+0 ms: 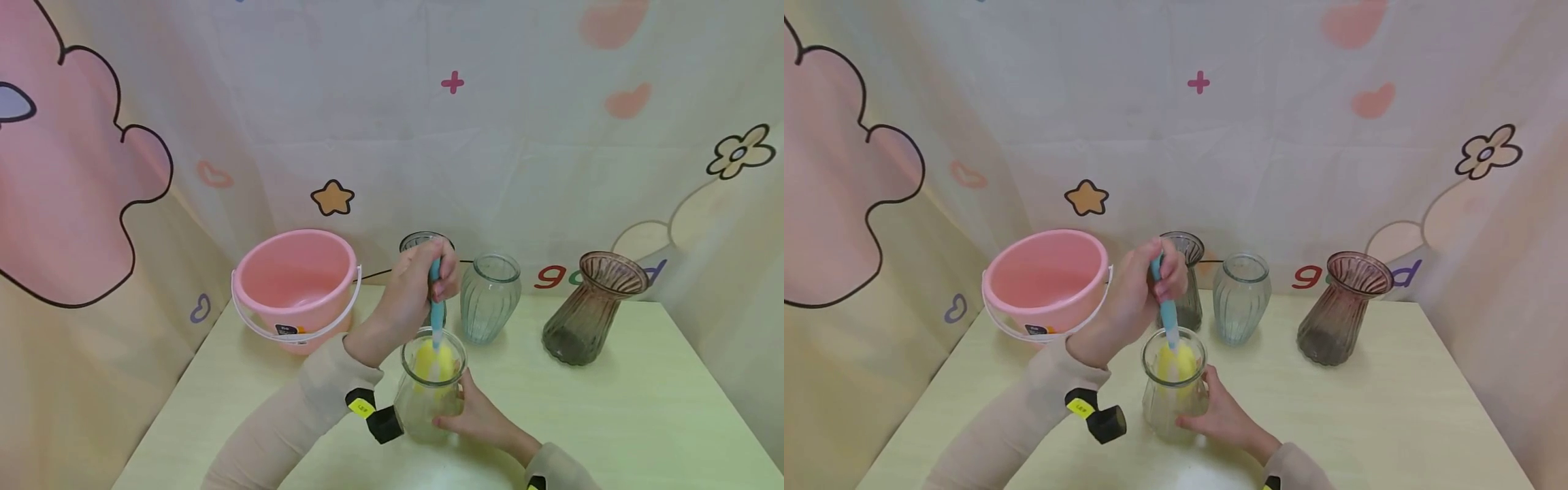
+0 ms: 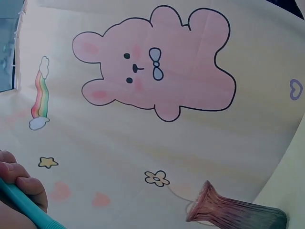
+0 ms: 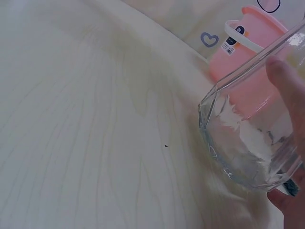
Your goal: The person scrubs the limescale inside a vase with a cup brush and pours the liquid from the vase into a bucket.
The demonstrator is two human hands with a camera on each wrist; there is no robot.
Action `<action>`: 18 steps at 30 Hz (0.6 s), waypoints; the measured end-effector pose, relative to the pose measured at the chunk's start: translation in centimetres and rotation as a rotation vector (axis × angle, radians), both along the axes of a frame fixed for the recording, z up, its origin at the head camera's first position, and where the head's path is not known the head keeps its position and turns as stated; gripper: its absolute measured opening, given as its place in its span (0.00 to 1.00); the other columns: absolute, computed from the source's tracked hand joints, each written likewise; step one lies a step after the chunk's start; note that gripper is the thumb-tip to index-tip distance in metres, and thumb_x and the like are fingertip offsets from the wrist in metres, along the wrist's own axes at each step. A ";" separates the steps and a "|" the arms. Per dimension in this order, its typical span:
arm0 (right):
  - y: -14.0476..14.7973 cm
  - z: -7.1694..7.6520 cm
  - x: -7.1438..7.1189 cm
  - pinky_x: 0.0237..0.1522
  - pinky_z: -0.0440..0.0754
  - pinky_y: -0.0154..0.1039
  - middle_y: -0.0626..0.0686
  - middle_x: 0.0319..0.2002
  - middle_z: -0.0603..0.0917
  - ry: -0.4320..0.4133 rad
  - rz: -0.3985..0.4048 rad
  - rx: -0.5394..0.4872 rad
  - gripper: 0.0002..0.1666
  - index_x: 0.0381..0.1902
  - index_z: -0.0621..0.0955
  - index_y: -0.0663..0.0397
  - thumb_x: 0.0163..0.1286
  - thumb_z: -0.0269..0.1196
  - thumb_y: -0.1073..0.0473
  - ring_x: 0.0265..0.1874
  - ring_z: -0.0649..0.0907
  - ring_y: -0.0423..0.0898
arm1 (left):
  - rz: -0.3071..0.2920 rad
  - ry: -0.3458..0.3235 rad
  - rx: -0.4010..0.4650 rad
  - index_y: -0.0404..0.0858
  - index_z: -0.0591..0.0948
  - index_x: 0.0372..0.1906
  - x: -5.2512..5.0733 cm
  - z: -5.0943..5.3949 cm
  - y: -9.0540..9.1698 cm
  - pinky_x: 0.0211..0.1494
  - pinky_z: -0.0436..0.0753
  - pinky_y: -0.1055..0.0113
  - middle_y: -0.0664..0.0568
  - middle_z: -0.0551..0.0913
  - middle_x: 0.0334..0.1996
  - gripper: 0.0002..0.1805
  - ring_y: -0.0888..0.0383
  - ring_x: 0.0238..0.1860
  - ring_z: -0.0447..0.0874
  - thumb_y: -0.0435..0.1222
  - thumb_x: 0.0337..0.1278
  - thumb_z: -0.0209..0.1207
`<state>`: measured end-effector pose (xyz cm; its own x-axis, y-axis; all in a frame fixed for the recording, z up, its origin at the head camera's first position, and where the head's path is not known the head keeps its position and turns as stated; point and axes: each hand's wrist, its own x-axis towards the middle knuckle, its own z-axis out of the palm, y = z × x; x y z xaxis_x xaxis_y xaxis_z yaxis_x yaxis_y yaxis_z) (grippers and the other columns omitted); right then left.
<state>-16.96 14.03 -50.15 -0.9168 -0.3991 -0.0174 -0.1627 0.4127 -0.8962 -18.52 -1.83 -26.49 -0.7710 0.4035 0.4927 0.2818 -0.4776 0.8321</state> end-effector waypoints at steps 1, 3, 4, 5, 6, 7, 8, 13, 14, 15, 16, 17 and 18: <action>-0.1 0.0 0.1 0.57 0.68 0.58 0.65 0.64 0.61 0.003 -0.005 0.001 0.63 0.69 0.43 0.49 0.47 0.72 0.54 0.61 0.66 0.64 | -0.003 0.000 0.013 0.41 0.63 0.16 0.0 0.3 0.0 0.20 0.56 0.71 0.59 0.60 0.10 0.19 0.62 0.13 0.55 0.38 0.64 0.35; -0.2 -0.1 0.2 0.58 0.68 0.58 0.64 0.64 0.62 0.016 -0.012 -0.003 0.63 0.69 0.44 0.50 0.47 0.73 0.54 0.62 0.66 0.63 | -0.009 -0.001 0.023 0.42 0.63 0.16 0.1 0.6 -0.1 0.21 0.56 0.71 0.60 0.60 0.10 0.19 0.62 0.13 0.55 0.38 0.64 0.35; -0.2 -0.1 0.2 0.58 0.68 0.58 0.63 0.64 0.62 0.022 -0.013 -0.009 0.63 0.69 0.44 0.50 0.46 0.73 0.55 0.63 0.65 0.62 | -0.010 -0.002 0.020 0.42 0.63 0.16 0.1 0.6 -0.1 0.21 0.56 0.71 0.60 0.60 0.10 0.19 0.62 0.13 0.55 0.37 0.65 0.35; -0.3 -0.2 0.1 0.59 0.67 0.57 0.62 0.65 0.61 0.028 -0.010 -0.015 0.62 0.69 0.44 0.49 0.47 0.73 0.55 0.64 0.63 0.60 | -0.012 -0.008 0.015 0.42 0.63 0.16 0.1 0.5 0.0 0.21 0.56 0.71 0.60 0.60 0.10 0.19 0.62 0.13 0.55 0.37 0.65 0.34; -0.3 -0.2 0.1 0.59 0.66 0.57 0.61 0.66 0.60 0.035 -0.005 -0.023 0.62 0.70 0.44 0.49 0.47 0.73 0.55 0.65 0.62 0.59 | -0.011 -0.013 0.007 0.42 0.63 0.16 0.1 0.2 0.0 0.21 0.56 0.71 0.60 0.60 0.10 0.19 0.62 0.13 0.55 0.37 0.64 0.34; -0.3 -0.2 0.1 0.60 0.66 0.57 0.59 0.66 0.59 0.043 0.002 -0.034 0.62 0.70 0.45 0.49 0.47 0.73 0.55 0.66 0.60 0.57 | -0.010 -0.022 0.002 0.42 0.63 0.16 0.1 -0.1 0.1 0.20 0.56 0.71 0.60 0.61 0.09 0.19 0.63 0.13 0.55 0.37 0.64 0.34; -0.4 -0.3 0.1 0.60 0.65 0.57 0.58 0.67 0.58 0.053 0.012 -0.044 0.62 0.70 0.45 0.48 0.47 0.72 0.55 0.67 0.59 0.56 | -0.007 -0.029 -0.003 0.42 0.63 0.16 0.1 -0.5 0.1 0.20 0.56 0.71 0.60 0.61 0.10 0.19 0.63 0.13 0.55 0.37 0.64 0.35; -0.4 -0.4 -0.1 0.58 0.67 0.54 0.52 0.67 0.57 0.109 0.048 -0.066 0.60 0.70 0.46 0.44 0.49 0.72 0.52 0.67 0.59 0.52 | 0.031 -0.099 -0.008 0.41 0.62 0.16 -0.4 -3.2 0.5 0.20 0.56 0.72 0.59 0.61 0.10 0.19 0.63 0.13 0.56 0.38 0.64 0.36; -0.4 -0.4 -0.1 0.58 0.67 0.53 0.52 0.67 0.57 0.115 0.051 -0.065 0.60 0.70 0.46 0.43 0.49 0.72 0.51 0.66 0.59 0.51 | 0.040 -0.119 -0.014 0.41 0.62 0.16 -0.4 -3.8 0.6 0.20 0.56 0.72 0.59 0.61 0.10 0.19 0.63 0.13 0.56 0.38 0.64 0.37; -0.4 -0.4 -0.1 0.58 0.67 0.53 0.52 0.67 0.58 0.121 0.052 -0.058 0.59 0.70 0.46 0.43 0.49 0.71 0.50 0.66 0.60 0.51 | 0.045 -0.142 -0.020 0.41 0.62 0.16 -0.4 -4.4 0.7 0.20 0.57 0.73 0.59 0.61 0.10 0.19 0.63 0.13 0.57 0.38 0.65 0.36; -0.4 -0.4 -0.1 0.58 0.67 0.52 0.52 0.67 0.58 0.124 0.053 -0.054 0.60 0.70 0.46 0.43 0.49 0.71 0.50 0.66 0.60 0.50 | 0.047 -0.167 -0.025 0.40 0.62 0.16 -0.4 -5.1 0.8 0.21 0.57 0.73 0.59 0.60 0.10 0.20 0.63 0.14 0.57 0.38 0.66 0.36; -0.4 -0.5 -0.1 0.58 0.67 0.52 0.52 0.67 0.58 0.125 0.054 -0.050 0.60 0.70 0.46 0.43 0.49 0.71 0.49 0.65 0.60 0.50 | 0.050 -0.189 -0.030 0.40 0.62 0.16 -0.4 -5.6 0.8 0.21 0.58 0.73 0.59 0.60 0.10 0.20 0.63 0.14 0.57 0.38 0.66 0.35; -0.3 -0.5 0.0 0.59 0.66 0.52 0.52 0.67 0.58 0.123 0.052 -0.047 0.60 0.70 0.46 0.44 0.49 0.71 0.49 0.65 0.61 0.50 | 0.054 -0.204 -0.032 0.40 0.62 0.16 -0.4 -6.2 0.9 0.21 0.59 0.73 0.58 0.60 0.10 0.20 0.63 0.14 0.57 0.38 0.66 0.35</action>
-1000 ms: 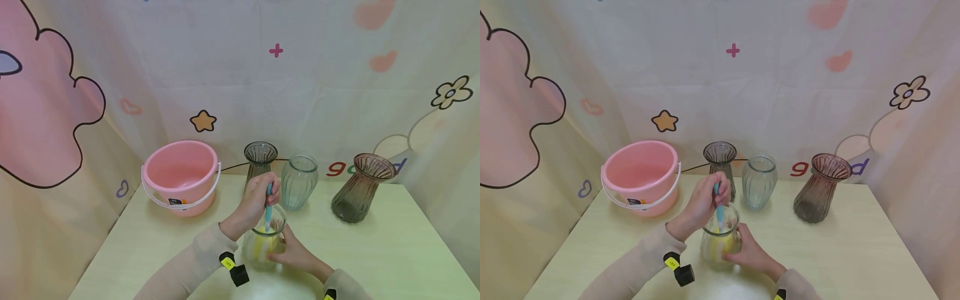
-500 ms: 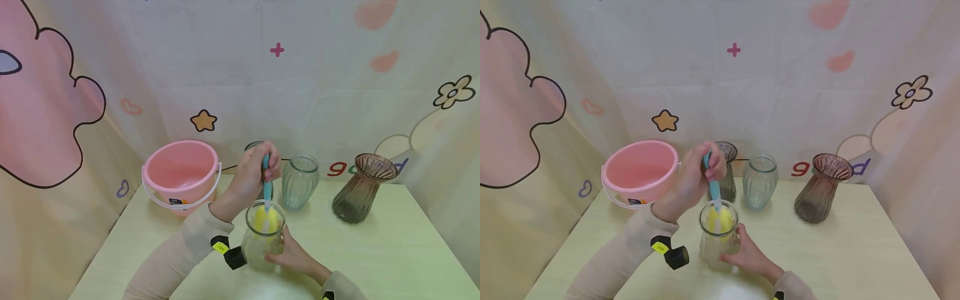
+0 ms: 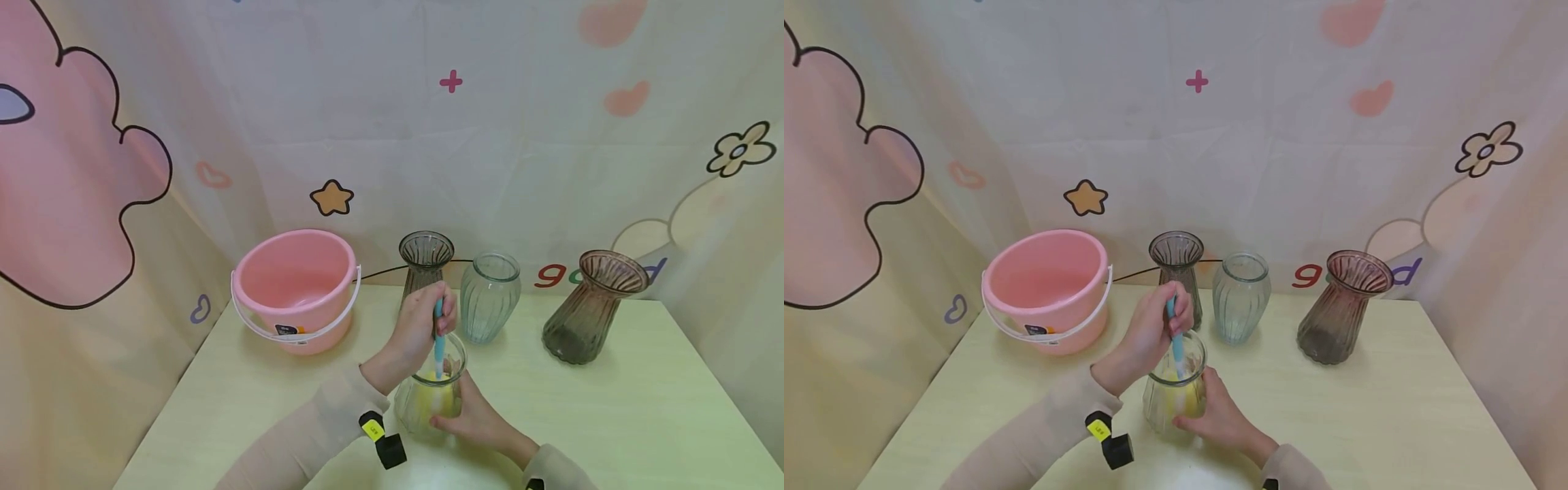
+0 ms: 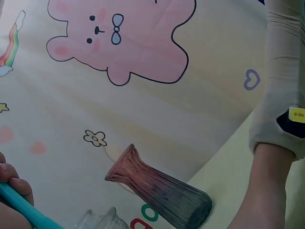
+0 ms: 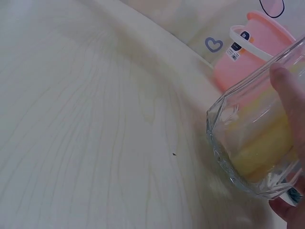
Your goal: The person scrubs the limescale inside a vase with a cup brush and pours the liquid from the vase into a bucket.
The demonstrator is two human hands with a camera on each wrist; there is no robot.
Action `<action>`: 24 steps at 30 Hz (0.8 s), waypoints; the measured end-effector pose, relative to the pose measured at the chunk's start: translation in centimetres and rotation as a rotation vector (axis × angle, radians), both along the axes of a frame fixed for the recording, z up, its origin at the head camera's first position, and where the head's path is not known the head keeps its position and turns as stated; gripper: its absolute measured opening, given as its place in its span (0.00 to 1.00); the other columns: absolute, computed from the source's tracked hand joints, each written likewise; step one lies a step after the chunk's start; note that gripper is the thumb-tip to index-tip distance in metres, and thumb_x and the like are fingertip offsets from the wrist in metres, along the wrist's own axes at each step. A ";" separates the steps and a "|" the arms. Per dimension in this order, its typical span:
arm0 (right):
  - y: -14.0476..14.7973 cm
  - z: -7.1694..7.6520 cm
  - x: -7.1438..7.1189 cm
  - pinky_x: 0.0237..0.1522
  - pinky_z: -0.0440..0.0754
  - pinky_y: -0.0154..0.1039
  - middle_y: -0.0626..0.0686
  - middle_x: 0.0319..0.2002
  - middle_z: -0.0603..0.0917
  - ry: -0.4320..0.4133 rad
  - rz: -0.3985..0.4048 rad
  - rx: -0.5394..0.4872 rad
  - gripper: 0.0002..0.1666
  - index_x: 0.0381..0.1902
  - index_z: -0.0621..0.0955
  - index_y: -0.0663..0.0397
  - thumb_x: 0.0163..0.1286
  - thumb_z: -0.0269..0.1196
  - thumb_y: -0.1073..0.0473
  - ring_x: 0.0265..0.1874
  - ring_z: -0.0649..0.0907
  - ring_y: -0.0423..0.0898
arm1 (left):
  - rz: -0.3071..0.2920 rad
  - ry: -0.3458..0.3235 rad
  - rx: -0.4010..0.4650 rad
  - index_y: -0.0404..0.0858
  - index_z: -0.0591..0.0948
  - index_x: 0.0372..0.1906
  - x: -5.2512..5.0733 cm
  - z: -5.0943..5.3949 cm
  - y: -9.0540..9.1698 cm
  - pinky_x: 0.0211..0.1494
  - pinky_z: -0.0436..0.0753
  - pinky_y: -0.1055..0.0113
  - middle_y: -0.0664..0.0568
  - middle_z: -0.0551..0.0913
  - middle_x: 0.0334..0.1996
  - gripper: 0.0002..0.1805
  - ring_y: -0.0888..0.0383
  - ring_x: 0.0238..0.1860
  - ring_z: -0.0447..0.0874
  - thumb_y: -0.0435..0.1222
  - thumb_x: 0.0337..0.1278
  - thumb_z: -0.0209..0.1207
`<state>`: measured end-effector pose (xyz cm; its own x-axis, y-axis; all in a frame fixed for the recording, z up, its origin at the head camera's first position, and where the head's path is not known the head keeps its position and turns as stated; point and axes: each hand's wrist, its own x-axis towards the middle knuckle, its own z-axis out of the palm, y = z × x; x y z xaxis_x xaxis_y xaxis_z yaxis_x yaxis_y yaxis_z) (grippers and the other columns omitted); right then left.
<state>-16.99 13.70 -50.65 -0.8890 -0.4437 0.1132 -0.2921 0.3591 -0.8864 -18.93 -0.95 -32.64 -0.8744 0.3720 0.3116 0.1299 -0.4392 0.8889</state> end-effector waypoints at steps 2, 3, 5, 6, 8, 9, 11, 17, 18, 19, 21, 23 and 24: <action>0.0 0.0 0.1 0.59 0.65 0.52 0.52 0.67 0.58 0.000 -0.005 0.014 0.60 0.70 0.47 0.45 0.49 0.71 0.49 0.65 0.61 0.50 | 0.009 -0.010 0.000 0.40 0.62 0.16 0.0 -0.7 0.1 0.22 0.59 0.73 0.58 0.60 0.11 0.20 0.64 0.15 0.57 0.38 0.67 0.35; 0.1 0.0 0.1 0.59 0.65 0.52 0.53 0.67 0.58 0.001 -0.007 0.020 0.60 0.70 0.47 0.46 0.49 0.71 0.49 0.64 0.61 0.50 | 0.012 -0.006 0.002 0.39 0.62 0.17 0.0 -1.0 0.1 0.22 0.59 0.73 0.58 0.60 0.11 0.20 0.64 0.15 0.57 0.38 0.67 0.35; 0.1 0.0 0.1 0.60 0.64 0.52 0.53 0.67 0.57 -0.006 -0.003 0.024 0.60 0.70 0.46 0.46 0.49 0.71 0.49 0.65 0.61 0.50 | 0.019 0.020 0.005 0.39 0.63 0.17 -0.1 -1.3 0.2 0.22 0.59 0.73 0.58 0.60 0.11 0.20 0.64 0.15 0.57 0.39 0.67 0.36; 0.2 0.1 0.0 0.60 0.63 0.53 0.53 0.67 0.57 -0.009 0.002 0.028 0.60 0.70 0.46 0.46 0.49 0.71 0.49 0.64 0.61 0.50 | 0.018 0.037 0.005 0.39 0.63 0.17 -0.1 -1.3 0.2 0.22 0.59 0.73 0.58 0.60 0.11 0.20 0.64 0.15 0.58 0.40 0.67 0.36; 0.4 0.3 0.0 0.62 0.61 0.54 0.54 0.68 0.54 -0.024 0.031 0.031 0.60 0.70 0.44 0.45 0.51 0.70 0.49 0.66 0.59 0.51 | 0.012 0.068 -0.004 0.39 0.62 0.18 -0.1 -1.4 0.2 0.22 0.59 0.73 0.59 0.60 0.12 0.19 0.64 0.15 0.58 0.40 0.67 0.36; 0.5 0.4 -0.1 0.62 0.59 0.55 0.54 0.69 0.53 -0.033 0.048 0.036 0.60 0.71 0.43 0.44 0.52 0.69 0.49 0.66 0.57 0.51 | 0.008 0.080 -0.007 0.39 0.62 0.18 -0.2 -1.5 0.1 0.22 0.59 0.73 0.59 0.60 0.12 0.19 0.64 0.15 0.58 0.40 0.66 0.36; 0.9 0.7 -0.1 0.63 0.58 0.57 0.54 0.68 0.52 -0.051 0.091 0.049 0.57 0.70 0.43 0.43 0.54 0.68 0.50 0.67 0.56 0.53 | 0.001 0.097 -0.012 0.39 0.62 0.19 -0.2 -1.6 0.1 0.22 0.59 0.73 0.59 0.61 0.12 0.19 0.64 0.15 0.58 0.39 0.66 0.36; 2.0 1.1 -0.5 0.58 0.66 0.57 0.54 0.70 0.50 -0.090 0.153 0.086 0.54 0.71 0.45 0.41 0.58 0.65 0.51 0.68 0.53 0.55 | -0.005 0.094 -0.003 0.39 0.62 0.19 -0.3 -1.9 -0.1 0.23 0.60 0.73 0.59 0.61 0.12 0.18 0.64 0.16 0.58 0.39 0.66 0.35; 2.1 1.2 -0.5 0.57 0.67 0.56 0.55 0.70 0.51 -0.088 0.152 0.088 0.53 0.71 0.45 0.42 0.58 0.65 0.51 0.68 0.54 0.55 | -0.007 0.086 0.001 0.40 0.62 0.19 -0.2 -1.9 0.0 0.23 0.60 0.73 0.59 0.61 0.12 0.18 0.64 0.16 0.58 0.39 0.66 0.35; 2.1 1.1 -0.5 0.56 0.69 0.55 0.56 0.69 0.52 -0.083 0.150 0.090 0.52 0.71 0.47 0.44 0.57 0.66 0.51 0.67 0.55 0.56 | -0.009 0.079 0.003 0.40 0.63 0.19 -0.2 -1.9 0.0 0.23 0.60 0.73 0.59 0.61 0.12 0.18 0.64 0.16 0.58 0.39 0.66 0.35; 2.1 1.0 -0.4 0.54 0.70 0.53 0.56 0.67 0.55 -0.060 0.136 0.097 0.50 0.69 0.52 0.44 0.56 0.67 0.50 0.65 0.58 0.56 | -0.012 0.057 0.015 0.41 0.63 0.18 -0.1 -1.9 0.0 0.23 0.60 0.73 0.59 0.61 0.12 0.18 0.64 0.15 0.58 0.39 0.66 0.36; 2.1 0.8 -0.3 0.53 0.69 0.51 0.55 0.64 0.59 -0.036 0.126 0.100 0.47 0.67 0.56 0.43 0.55 0.67 0.50 0.63 0.59 0.54 | -0.018 0.031 0.031 0.41 0.63 0.18 0.0 -1.8 0.1 0.22 0.60 0.73 0.59 0.61 0.11 0.18 0.64 0.15 0.58 0.39 0.65 0.36; 2.0 0.8 -0.2 0.53 0.69 0.51 0.54 0.63 0.60 -0.024 0.123 0.100 0.45 0.66 0.57 0.42 0.54 0.68 0.50 0.61 0.60 0.53 | -0.020 0.019 0.038 0.41 0.63 0.17 0.1 -1.8 0.1 0.22 0.59 0.73 0.59 0.61 0.11 0.18 0.64 0.15 0.58 0.39 0.65 0.37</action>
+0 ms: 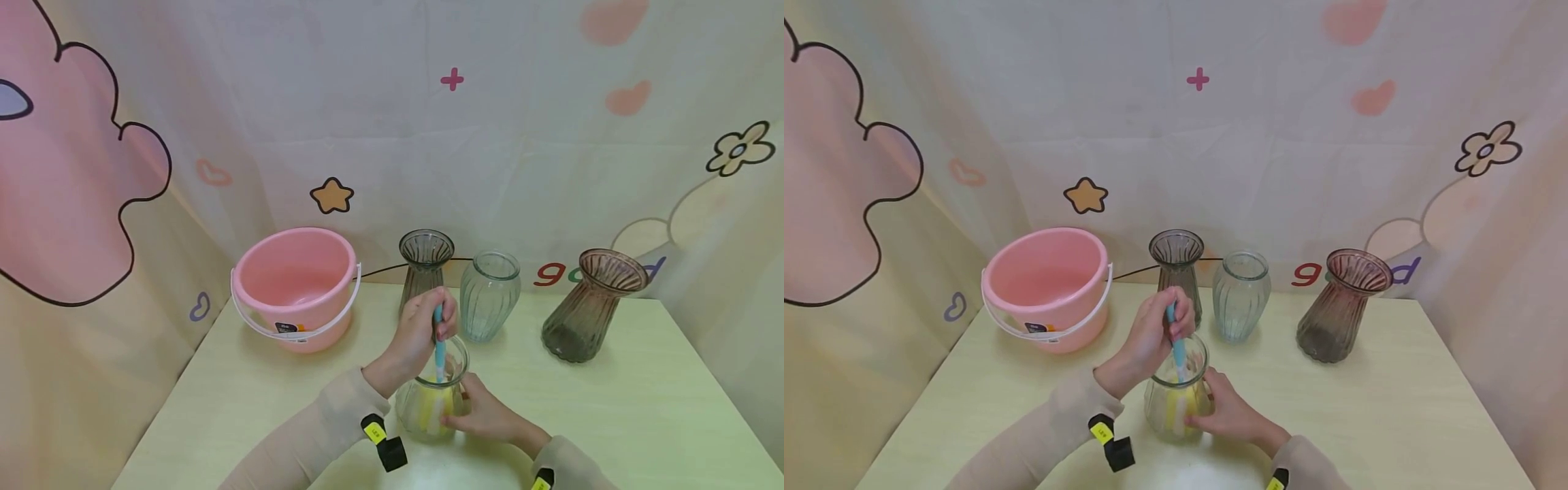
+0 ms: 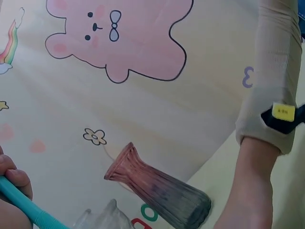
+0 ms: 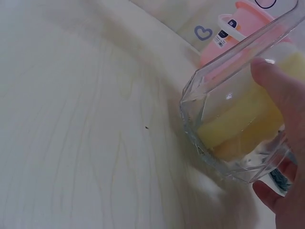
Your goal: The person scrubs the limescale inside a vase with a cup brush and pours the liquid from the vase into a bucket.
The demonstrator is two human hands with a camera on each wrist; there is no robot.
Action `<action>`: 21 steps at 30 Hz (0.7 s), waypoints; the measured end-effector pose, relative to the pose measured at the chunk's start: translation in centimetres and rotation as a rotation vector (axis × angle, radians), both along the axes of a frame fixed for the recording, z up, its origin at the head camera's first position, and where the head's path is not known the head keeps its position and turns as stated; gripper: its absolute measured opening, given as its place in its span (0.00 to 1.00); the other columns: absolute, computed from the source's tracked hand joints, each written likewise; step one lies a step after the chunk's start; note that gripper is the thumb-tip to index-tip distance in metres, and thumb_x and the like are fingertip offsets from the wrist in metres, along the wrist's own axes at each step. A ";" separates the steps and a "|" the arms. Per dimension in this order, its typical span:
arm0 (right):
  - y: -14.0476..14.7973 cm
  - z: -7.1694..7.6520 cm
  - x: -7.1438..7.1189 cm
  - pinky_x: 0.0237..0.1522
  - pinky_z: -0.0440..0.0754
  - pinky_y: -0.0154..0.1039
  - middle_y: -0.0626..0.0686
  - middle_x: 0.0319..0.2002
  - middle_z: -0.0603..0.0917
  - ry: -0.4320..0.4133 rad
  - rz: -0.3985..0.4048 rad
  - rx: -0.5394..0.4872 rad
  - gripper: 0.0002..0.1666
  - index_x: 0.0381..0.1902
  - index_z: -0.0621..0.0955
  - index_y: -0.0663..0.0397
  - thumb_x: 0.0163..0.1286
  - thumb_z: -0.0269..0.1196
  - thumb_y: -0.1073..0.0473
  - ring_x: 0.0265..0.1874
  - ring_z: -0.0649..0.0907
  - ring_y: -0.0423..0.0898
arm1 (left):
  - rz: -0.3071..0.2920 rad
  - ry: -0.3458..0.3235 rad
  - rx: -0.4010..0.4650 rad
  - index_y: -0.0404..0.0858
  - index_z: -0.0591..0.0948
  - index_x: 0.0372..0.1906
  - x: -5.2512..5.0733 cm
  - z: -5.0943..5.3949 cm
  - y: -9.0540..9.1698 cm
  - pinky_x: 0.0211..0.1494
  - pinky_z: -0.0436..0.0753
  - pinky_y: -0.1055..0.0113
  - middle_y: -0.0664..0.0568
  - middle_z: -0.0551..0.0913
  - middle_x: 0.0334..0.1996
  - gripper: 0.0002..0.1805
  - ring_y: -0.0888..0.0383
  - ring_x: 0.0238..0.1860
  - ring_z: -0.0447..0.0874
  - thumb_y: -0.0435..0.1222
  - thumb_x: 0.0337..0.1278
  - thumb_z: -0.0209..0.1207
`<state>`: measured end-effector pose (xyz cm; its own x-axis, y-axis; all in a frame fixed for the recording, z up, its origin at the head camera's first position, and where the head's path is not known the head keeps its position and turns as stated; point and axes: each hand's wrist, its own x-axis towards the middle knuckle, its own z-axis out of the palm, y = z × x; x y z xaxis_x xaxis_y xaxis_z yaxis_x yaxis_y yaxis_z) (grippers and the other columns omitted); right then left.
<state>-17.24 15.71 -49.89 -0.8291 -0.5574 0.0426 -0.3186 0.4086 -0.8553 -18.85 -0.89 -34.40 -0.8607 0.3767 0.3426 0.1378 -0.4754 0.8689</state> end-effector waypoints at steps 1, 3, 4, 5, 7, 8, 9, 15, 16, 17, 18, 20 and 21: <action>-0.1 -0.1 0.0 0.53 0.69 0.51 0.54 0.62 0.61 0.009 -0.004 -0.002 0.44 0.65 0.59 0.41 0.54 0.68 0.50 0.60 0.60 0.52 | 0.001 -0.009 0.004 0.41 0.63 0.17 0.1 0.1 0.0 0.22 0.59 0.73 0.59 0.61 0.11 0.18 0.64 0.15 0.58 0.38 0.64 0.37; -0.2 -0.1 0.1 0.54 0.67 0.51 0.52 0.61 0.61 0.008 -0.009 -0.007 0.45 0.64 0.58 0.39 0.53 0.69 0.50 0.60 0.60 0.51 | 0.000 -0.025 0.016 0.41 0.63 0.17 0.2 0.4 0.0 0.22 0.59 0.73 0.59 0.60 0.11 0.18 0.64 0.15 0.57 0.38 0.64 0.37; -0.3 -0.1 0.1 0.54 0.67 0.51 0.52 0.61 0.61 0.003 -0.012 -0.010 0.46 0.65 0.57 0.39 0.52 0.69 0.50 0.60 0.59 0.51 | 0.001 -0.025 0.016 0.41 0.63 0.17 0.2 0.6 -0.1 0.22 0.59 0.73 0.59 0.60 0.11 0.18 0.64 0.14 0.57 0.38 0.64 0.37; -0.3 -0.1 0.1 0.55 0.66 0.52 0.53 0.62 0.60 -0.005 -0.015 -0.019 0.48 0.66 0.56 0.40 0.52 0.69 0.51 0.61 0.59 0.51 | 0.002 -0.022 0.015 0.41 0.63 0.17 0.3 0.9 -0.2 0.22 0.59 0.73 0.59 0.60 0.11 0.18 0.64 0.14 0.57 0.38 0.64 0.36; -0.5 -0.1 0.2 0.57 0.65 0.55 0.54 0.64 0.58 -0.037 -0.027 -0.036 0.52 0.68 0.53 0.41 0.51 0.70 0.52 0.63 0.59 0.52 | 0.003 -0.011 0.014 0.42 0.63 0.17 0.3 1.6 -0.3 0.22 0.59 0.72 0.59 0.60 0.11 0.18 0.63 0.14 0.57 0.38 0.65 0.36; -0.5 -0.1 0.2 0.58 0.64 0.57 0.54 0.66 0.57 -0.052 -0.033 -0.041 0.54 0.69 0.51 0.42 0.51 0.70 0.52 0.65 0.58 0.53 | 0.001 -0.003 0.015 0.42 0.63 0.17 0.3 2.0 -0.4 0.22 0.59 0.72 0.59 0.60 0.11 0.18 0.63 0.14 0.57 0.38 0.65 0.36; -0.6 -0.1 0.2 0.59 0.64 0.58 0.55 0.67 0.56 -0.066 -0.039 -0.047 0.56 0.69 0.49 0.44 0.51 0.70 0.52 0.66 0.57 0.53 | -0.002 0.005 0.015 0.42 0.63 0.17 0.3 2.5 -0.5 0.22 0.59 0.72 0.59 0.60 0.11 0.18 0.63 0.14 0.57 0.38 0.65 0.36; -0.8 -0.3 0.1 0.61 0.62 0.60 0.58 0.71 0.49 -0.109 -0.059 -0.051 0.60 0.71 0.44 0.49 0.52 0.69 0.53 0.69 0.54 0.57 | -0.039 0.048 0.017 0.43 0.63 0.17 0.3 4.9 -0.9 0.22 0.58 0.72 0.60 0.60 0.10 0.18 0.63 0.14 0.57 0.37 0.64 0.35; -0.8 -0.3 0.1 0.61 0.62 0.60 0.58 0.71 0.49 -0.111 -0.060 -0.052 0.60 0.71 0.44 0.49 0.52 0.69 0.53 0.69 0.54 0.57 | -0.045 0.054 0.014 0.43 0.63 0.17 0.4 5.3 -1.0 0.22 0.58 0.72 0.59 0.60 0.10 0.18 0.63 0.14 0.57 0.36 0.63 0.35; -0.8 -0.3 0.1 0.61 0.62 0.60 0.58 0.71 0.49 -0.112 -0.061 -0.055 0.60 0.71 0.44 0.49 0.52 0.69 0.53 0.69 0.54 0.58 | -0.050 0.058 0.015 0.43 0.63 0.17 0.4 5.6 -1.0 0.21 0.58 0.72 0.59 0.60 0.10 0.18 0.63 0.14 0.57 0.36 0.63 0.35; -0.8 -0.3 0.1 0.61 0.62 0.60 0.59 0.71 0.50 -0.112 -0.062 -0.058 0.59 0.71 0.44 0.50 0.51 0.70 0.53 0.69 0.54 0.58 | -0.055 0.060 0.015 0.42 0.63 0.17 0.5 5.8 -1.1 0.21 0.58 0.72 0.59 0.60 0.10 0.18 0.63 0.14 0.57 0.36 0.63 0.35; -0.9 -0.3 0.2 0.61 0.62 0.61 0.58 0.70 0.51 -0.116 -0.064 -0.066 0.59 0.71 0.45 0.50 0.51 0.70 0.54 0.69 0.54 0.58 | -0.060 0.065 0.018 0.42 0.63 0.17 0.6 6.4 -1.2 0.21 0.58 0.71 0.59 0.60 0.10 0.18 0.63 0.14 0.57 0.36 0.64 0.35; -1.0 -0.3 0.1 0.61 0.61 0.61 0.58 0.70 0.51 -0.119 -0.066 -0.069 0.59 0.71 0.45 0.49 0.51 0.70 0.54 0.69 0.54 0.57 | -0.058 0.069 0.019 0.42 0.63 0.17 0.6 6.7 -1.3 0.21 0.58 0.71 0.59 0.60 0.10 0.18 0.63 0.14 0.57 0.36 0.64 0.35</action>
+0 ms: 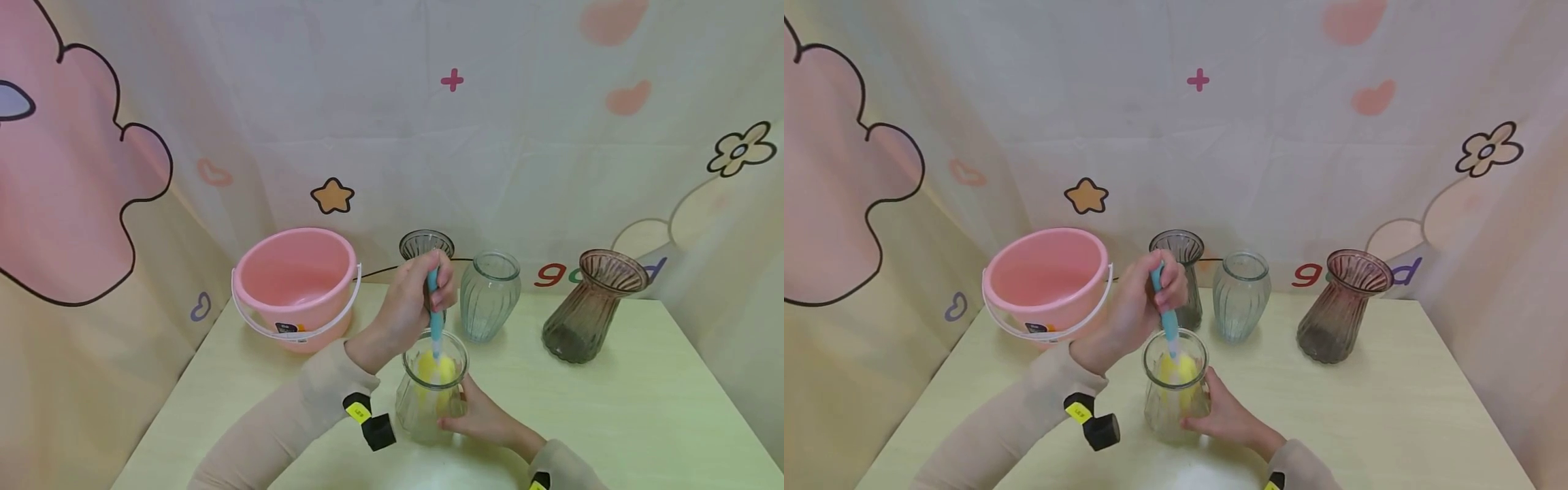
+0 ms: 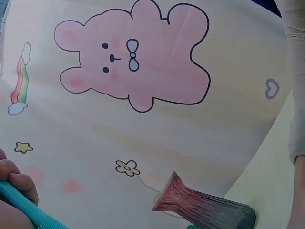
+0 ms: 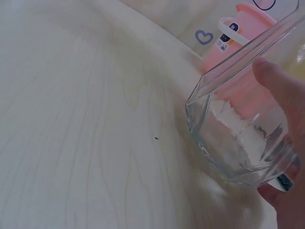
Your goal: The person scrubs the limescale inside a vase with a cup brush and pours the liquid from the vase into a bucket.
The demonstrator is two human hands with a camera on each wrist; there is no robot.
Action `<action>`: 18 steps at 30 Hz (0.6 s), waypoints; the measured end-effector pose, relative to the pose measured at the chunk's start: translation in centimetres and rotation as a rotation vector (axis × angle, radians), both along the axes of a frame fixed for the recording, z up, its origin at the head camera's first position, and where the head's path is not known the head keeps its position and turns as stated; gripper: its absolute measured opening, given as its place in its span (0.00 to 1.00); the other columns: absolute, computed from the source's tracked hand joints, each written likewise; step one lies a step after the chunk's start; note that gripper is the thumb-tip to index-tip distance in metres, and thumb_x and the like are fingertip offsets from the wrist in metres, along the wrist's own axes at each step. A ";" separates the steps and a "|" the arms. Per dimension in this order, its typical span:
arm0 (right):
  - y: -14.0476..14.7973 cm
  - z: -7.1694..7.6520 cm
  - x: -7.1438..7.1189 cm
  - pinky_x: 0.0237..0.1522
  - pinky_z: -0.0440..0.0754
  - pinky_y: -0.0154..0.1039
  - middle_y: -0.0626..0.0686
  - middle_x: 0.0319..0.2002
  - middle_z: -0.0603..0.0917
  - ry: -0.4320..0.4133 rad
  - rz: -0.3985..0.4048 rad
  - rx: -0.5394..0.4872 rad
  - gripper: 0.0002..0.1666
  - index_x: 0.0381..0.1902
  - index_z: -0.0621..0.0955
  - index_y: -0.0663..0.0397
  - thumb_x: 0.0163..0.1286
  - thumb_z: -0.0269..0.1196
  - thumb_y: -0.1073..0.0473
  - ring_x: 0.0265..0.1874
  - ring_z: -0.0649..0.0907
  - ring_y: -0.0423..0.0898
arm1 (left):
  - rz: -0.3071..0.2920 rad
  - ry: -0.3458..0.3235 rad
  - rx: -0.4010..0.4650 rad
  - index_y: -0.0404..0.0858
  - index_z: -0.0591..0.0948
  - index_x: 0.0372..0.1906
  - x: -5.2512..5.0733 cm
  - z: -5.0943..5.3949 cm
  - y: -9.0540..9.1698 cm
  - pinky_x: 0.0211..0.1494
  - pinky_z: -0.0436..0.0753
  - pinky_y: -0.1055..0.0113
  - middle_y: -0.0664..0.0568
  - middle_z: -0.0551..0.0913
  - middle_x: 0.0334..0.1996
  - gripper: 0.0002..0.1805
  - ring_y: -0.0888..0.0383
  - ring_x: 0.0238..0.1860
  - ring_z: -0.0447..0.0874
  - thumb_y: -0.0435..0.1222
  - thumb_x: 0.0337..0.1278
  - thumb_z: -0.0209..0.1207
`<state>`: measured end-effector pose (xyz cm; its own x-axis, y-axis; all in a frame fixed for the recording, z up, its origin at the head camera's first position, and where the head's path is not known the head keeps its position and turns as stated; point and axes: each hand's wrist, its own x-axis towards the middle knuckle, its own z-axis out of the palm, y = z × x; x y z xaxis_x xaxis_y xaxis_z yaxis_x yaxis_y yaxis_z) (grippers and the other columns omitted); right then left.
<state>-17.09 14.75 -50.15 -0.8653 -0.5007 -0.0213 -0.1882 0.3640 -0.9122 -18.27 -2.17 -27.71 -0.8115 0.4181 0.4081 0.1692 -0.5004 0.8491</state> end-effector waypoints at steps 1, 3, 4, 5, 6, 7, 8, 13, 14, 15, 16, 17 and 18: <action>0.0 0.0 0.0 0.61 0.61 0.61 0.58 0.70 0.52 0.002 -0.004 -0.003 0.60 0.71 0.45 0.49 0.50 0.70 0.54 0.69 0.54 0.57 | 0.004 0.008 0.002 0.42 0.63 0.17 0.0 0.3 -0.1 0.21 0.57 0.71 0.59 0.60 0.11 0.18 0.63 0.14 0.56 0.36 0.64 0.35; -0.1 0.0 0.1 0.61 0.61 0.62 0.58 0.70 0.52 0.006 -0.012 -0.004 0.59 0.70 0.46 0.49 0.50 0.71 0.55 0.69 0.54 0.57 | 0.015 0.026 0.001 0.42 0.63 0.16 0.0 1.1 -0.3 0.21 0.57 0.71 0.58 0.60 0.11 0.19 0.63 0.14 0.56 0.37 0.65 0.34; -0.1 0.0 0.0 0.61 0.61 0.62 0.57 0.70 0.52 0.008 -0.016 -0.004 0.60 0.71 0.46 0.48 0.50 0.71 0.55 0.69 0.54 0.57 | 0.024 0.034 0.000 0.42 0.62 0.16 -0.1 1.5 -0.4 0.21 0.57 0.71 0.59 0.60 0.11 0.19 0.63 0.14 0.56 0.37 0.65 0.34; -0.2 -0.1 0.0 0.61 0.61 0.62 0.57 0.71 0.52 0.015 -0.021 -0.002 0.60 0.71 0.46 0.48 0.49 0.71 0.55 0.69 0.54 0.56 | 0.033 0.047 -0.003 0.42 0.62 0.16 -0.1 2.0 -0.6 0.21 0.57 0.71 0.59 0.60 0.11 0.19 0.62 0.14 0.55 0.36 0.65 0.34; -0.2 -0.1 0.0 0.61 0.61 0.62 0.57 0.71 0.52 0.020 -0.023 -0.003 0.60 0.71 0.46 0.48 0.49 0.71 0.55 0.69 0.53 0.56 | 0.037 0.054 -0.004 0.43 0.62 0.16 -0.1 2.6 -0.7 0.21 0.57 0.70 0.59 0.60 0.10 0.19 0.62 0.14 0.55 0.36 0.66 0.34; -0.2 -0.2 0.0 0.61 0.61 0.62 0.57 0.71 0.52 0.028 -0.025 -0.001 0.60 0.71 0.46 0.47 0.49 0.71 0.55 0.69 0.53 0.56 | 0.040 0.063 -0.004 0.43 0.62 0.16 -0.2 3.2 -0.9 0.21 0.57 0.70 0.58 0.60 0.10 0.19 0.62 0.14 0.55 0.36 0.66 0.33; -0.3 -0.3 0.0 0.61 0.61 0.62 0.57 0.71 0.52 0.034 -0.025 0.000 0.59 0.70 0.47 0.47 0.49 0.71 0.55 0.69 0.53 0.56 | 0.041 0.071 -0.003 0.43 0.62 0.16 -0.2 3.8 -1.1 0.21 0.57 0.70 0.58 0.60 0.10 0.19 0.62 0.14 0.55 0.36 0.66 0.33; -0.2 -0.6 0.0 0.61 0.61 0.61 0.56 0.70 0.54 0.079 -0.016 0.009 0.57 0.70 0.49 0.45 0.50 0.71 0.53 0.69 0.54 0.56 | 0.036 0.152 0.043 0.43 0.62 0.16 -0.3 7.1 -2.2 0.21 0.56 0.68 0.58 0.60 0.10 0.19 0.60 0.13 0.54 0.36 0.65 0.30; -0.2 -0.6 0.0 0.61 0.62 0.61 0.55 0.70 0.55 0.089 -0.015 0.012 0.56 0.70 0.50 0.44 0.50 0.71 0.53 0.69 0.55 0.56 | 0.037 0.177 0.056 0.43 0.62 0.16 -0.3 7.7 -2.5 0.20 0.55 0.68 0.57 0.60 0.10 0.19 0.60 0.13 0.55 0.36 0.64 0.30; -0.2 -0.6 0.0 0.61 0.62 0.60 0.55 0.69 0.56 0.096 -0.016 0.014 0.56 0.69 0.50 0.44 0.50 0.71 0.53 0.69 0.55 0.56 | 0.038 0.199 0.069 0.43 0.62 0.17 -0.3 8.3 -2.8 0.20 0.55 0.68 0.57 0.60 0.10 0.20 0.60 0.13 0.55 0.37 0.65 0.29; -0.2 -0.5 0.1 0.61 0.62 0.60 0.55 0.68 0.58 0.103 -0.017 0.016 0.55 0.69 0.51 0.43 0.50 0.71 0.53 0.68 0.56 0.55 | 0.044 0.220 0.079 0.43 0.62 0.17 -0.3 8.9 -3.1 0.20 0.54 0.67 0.57 0.60 0.10 0.20 0.60 0.13 0.55 0.37 0.65 0.28; -0.3 -0.5 0.1 0.61 0.62 0.60 0.54 0.68 0.59 0.108 -0.018 0.017 0.55 0.69 0.52 0.43 0.49 0.71 0.53 0.68 0.56 0.55 | 0.052 0.239 0.084 0.43 0.62 0.17 -0.3 9.4 -3.5 0.20 0.54 0.67 0.57 0.60 0.10 0.20 0.60 0.13 0.55 0.37 0.64 0.27; -0.3 -0.5 0.1 0.61 0.62 0.60 0.54 0.68 0.60 0.111 -0.020 0.017 0.55 0.69 0.51 0.42 0.49 0.71 0.53 0.68 0.57 0.55 | 0.058 0.250 0.090 0.43 0.62 0.17 -0.3 9.8 -3.8 0.20 0.53 0.68 0.57 0.60 0.10 0.20 0.60 0.13 0.55 0.37 0.64 0.27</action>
